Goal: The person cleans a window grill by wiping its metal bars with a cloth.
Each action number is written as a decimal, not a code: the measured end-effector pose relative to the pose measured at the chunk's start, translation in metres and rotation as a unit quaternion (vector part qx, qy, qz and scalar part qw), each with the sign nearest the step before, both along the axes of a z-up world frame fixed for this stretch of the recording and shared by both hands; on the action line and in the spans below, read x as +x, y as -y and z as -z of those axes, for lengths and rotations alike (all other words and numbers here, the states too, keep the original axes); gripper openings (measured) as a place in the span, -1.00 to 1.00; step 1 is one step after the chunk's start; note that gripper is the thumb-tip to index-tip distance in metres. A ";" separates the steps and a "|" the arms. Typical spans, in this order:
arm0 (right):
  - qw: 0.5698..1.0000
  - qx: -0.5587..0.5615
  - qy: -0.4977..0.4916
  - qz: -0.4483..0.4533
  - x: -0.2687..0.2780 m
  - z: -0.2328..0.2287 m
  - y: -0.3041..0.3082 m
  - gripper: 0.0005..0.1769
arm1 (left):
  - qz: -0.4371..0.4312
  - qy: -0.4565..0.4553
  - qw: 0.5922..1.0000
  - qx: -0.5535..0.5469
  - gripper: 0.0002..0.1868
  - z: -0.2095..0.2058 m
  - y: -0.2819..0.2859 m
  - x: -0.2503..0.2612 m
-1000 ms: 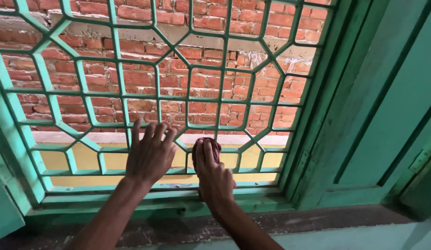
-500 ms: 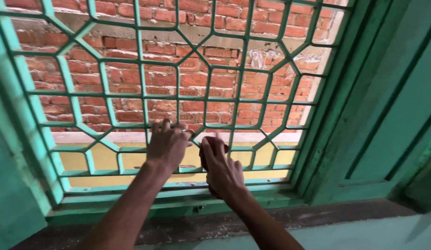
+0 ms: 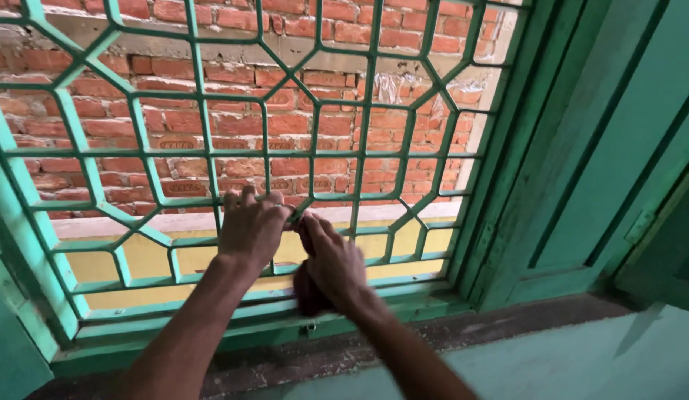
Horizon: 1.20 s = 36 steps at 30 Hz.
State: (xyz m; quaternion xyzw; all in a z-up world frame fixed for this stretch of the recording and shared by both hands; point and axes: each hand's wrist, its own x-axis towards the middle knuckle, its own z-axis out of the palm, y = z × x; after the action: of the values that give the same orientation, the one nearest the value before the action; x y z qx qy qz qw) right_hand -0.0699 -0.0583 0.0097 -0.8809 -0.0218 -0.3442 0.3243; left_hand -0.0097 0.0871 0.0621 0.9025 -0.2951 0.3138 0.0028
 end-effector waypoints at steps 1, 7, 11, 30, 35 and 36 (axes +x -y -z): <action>0.990 -0.141 -0.020 0.016 -0.011 -0.007 0.008 -0.57 | 0.003 -0.014 1.000 0.004 -0.84 0.000 0.000 0.000; 0.956 -0.275 -0.081 0.066 -0.013 -0.019 0.015 -0.58 | 0.013 -0.039 0.999 0.001 -0.75 -0.002 -0.001 -0.005; 0.987 -0.071 -0.131 0.051 0.011 -0.024 -0.009 -0.79 | 0.028 0.012 0.999 -0.017 -0.78 0.006 -0.002 0.006; 0.986 -0.128 -0.091 0.056 0.013 -0.019 -0.004 -0.57 | 0.031 0.040 0.999 -0.014 -0.81 0.016 -0.002 0.011; 0.895 0.341 -0.043 -0.284 0.065 0.016 0.030 -0.60 | 0.079 0.083 0.993 -0.032 -0.86 0.001 -0.010 -0.017; 0.896 0.340 -0.044 -0.283 0.058 0.022 0.026 -0.60 | 0.079 0.082 0.993 -0.033 -0.86 0.005 -0.009 -0.016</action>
State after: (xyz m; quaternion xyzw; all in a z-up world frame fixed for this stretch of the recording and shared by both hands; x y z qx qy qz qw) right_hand -0.0116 -0.0847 -0.0124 -0.6874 -0.1374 -0.1856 0.6886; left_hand -0.0255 0.0958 0.0570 0.8468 -0.3544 0.3953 0.0337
